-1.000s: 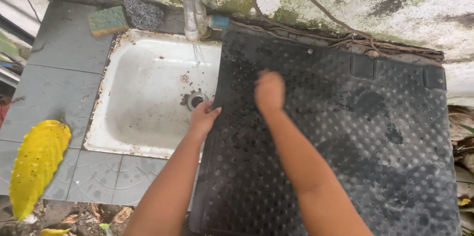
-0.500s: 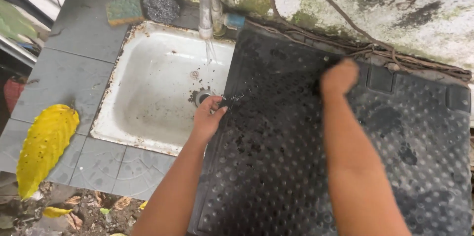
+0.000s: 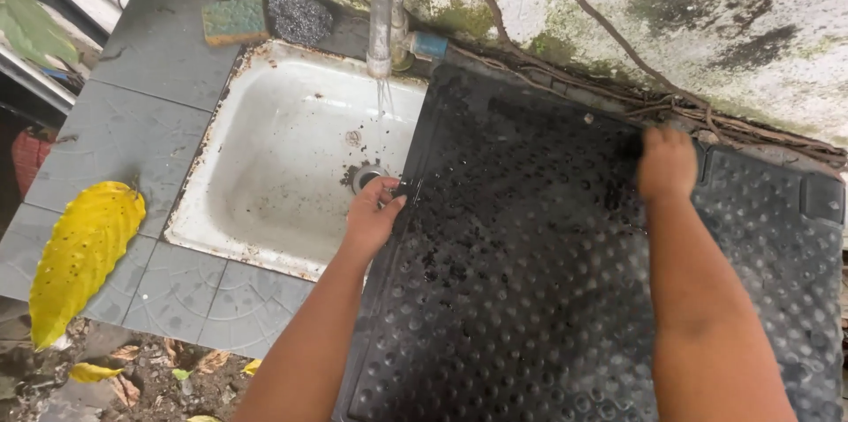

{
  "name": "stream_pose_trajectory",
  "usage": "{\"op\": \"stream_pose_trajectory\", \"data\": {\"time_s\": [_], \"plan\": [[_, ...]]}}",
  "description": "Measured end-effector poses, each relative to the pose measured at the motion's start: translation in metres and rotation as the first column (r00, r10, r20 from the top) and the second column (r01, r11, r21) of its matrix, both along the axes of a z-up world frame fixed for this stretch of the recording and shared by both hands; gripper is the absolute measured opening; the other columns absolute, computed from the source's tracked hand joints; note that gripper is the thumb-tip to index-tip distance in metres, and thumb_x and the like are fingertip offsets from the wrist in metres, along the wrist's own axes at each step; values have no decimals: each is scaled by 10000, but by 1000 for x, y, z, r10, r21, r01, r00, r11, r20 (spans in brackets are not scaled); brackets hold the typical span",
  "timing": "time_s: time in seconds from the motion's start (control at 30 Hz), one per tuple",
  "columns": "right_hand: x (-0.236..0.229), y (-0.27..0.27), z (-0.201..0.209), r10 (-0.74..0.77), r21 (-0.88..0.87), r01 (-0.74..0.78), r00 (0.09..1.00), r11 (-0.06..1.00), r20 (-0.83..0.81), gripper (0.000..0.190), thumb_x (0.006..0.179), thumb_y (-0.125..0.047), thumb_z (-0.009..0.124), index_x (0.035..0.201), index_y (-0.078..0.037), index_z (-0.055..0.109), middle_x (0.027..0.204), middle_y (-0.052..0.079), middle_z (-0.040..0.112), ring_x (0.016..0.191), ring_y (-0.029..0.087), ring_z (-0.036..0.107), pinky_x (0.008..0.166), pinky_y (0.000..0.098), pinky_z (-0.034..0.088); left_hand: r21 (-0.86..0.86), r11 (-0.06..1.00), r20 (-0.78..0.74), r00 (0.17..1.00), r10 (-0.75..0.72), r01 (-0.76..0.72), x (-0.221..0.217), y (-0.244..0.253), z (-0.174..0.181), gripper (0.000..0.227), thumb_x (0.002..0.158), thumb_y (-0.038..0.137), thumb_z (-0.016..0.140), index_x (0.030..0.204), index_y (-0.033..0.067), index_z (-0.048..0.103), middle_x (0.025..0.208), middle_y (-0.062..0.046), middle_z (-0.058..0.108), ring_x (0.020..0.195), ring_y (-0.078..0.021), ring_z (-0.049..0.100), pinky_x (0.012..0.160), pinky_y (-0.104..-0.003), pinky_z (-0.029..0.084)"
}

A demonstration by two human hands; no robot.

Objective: Scrubbing a black rubber car floor mat with soap and a scrubber in an outdoor wash area.

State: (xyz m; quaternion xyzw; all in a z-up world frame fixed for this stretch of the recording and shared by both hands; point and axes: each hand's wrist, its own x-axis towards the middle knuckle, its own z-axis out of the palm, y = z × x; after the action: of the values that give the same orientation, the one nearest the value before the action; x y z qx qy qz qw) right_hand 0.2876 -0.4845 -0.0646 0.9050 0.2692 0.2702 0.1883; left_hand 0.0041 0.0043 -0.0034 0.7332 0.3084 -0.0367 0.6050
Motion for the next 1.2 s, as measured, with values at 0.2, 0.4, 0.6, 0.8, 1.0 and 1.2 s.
{"op": "stream_pose_trajectory", "data": {"time_s": [0.2,0.4,0.6,0.8,1.0,1.2], "plan": [[-13,133,-33,-53,195,61,998,979,-46,222,950,-90,575,1131,-116,701,1047,102,670,1072,273,659,975,400,480,-11,1000,-38,999,18,-19,4,-1,-6,249,943,174,710,1192,189,725,950,-71,687,778,-199,628,645,-329,513],[-34,188,-4,404,426,-328,909,843,-100,268,994,-87,533,1202,-115,701,1207,117,703,1254,267,640,1120,331,462,72,997,-63,997,46,-41,-4,-2,-4,213,936,220,715,1144,254,745,924,-16,705,815,-182,647,699,-305,489],[-25,19,-17,-40,22,37,991,999,126,232,938,-158,606,1122,-223,732,1116,28,713,1097,205,694,958,296,558,154,987,-137,990,-15,36,-7,-7,16,201,932,286,701,1129,310,734,939,39,723,882,-172,672,775,-291,436],[-9,87,-13,26,195,-44,995,980,97,144,876,-79,594,968,-108,702,858,66,642,879,248,668,890,362,501,201,977,-189,981,-31,70,-4,-6,18,240,948,279,691,1184,298,726,973,8,748,961,-223,681,867,-361,405],[-10,57,11,286,111,-286,958,952,13,160,901,-95,601,1012,-134,710,928,65,700,941,240,706,963,357,508,208,974,-253,967,-38,93,-5,-11,14,306,970,292,664,1273,261,688,1053,-27,751,1093,-258,666,970,-427,379],[-16,53,-2,193,-6,-193,980,981,46,92,853,-99,617,918,-114,682,895,68,693,915,226,709,987,341,510,238,958,-296,952,-84,159,0,-11,27,294,984,272,650,1273,240,691,1058,-34,751,1130,-246,653,1027,-457,346]]}}
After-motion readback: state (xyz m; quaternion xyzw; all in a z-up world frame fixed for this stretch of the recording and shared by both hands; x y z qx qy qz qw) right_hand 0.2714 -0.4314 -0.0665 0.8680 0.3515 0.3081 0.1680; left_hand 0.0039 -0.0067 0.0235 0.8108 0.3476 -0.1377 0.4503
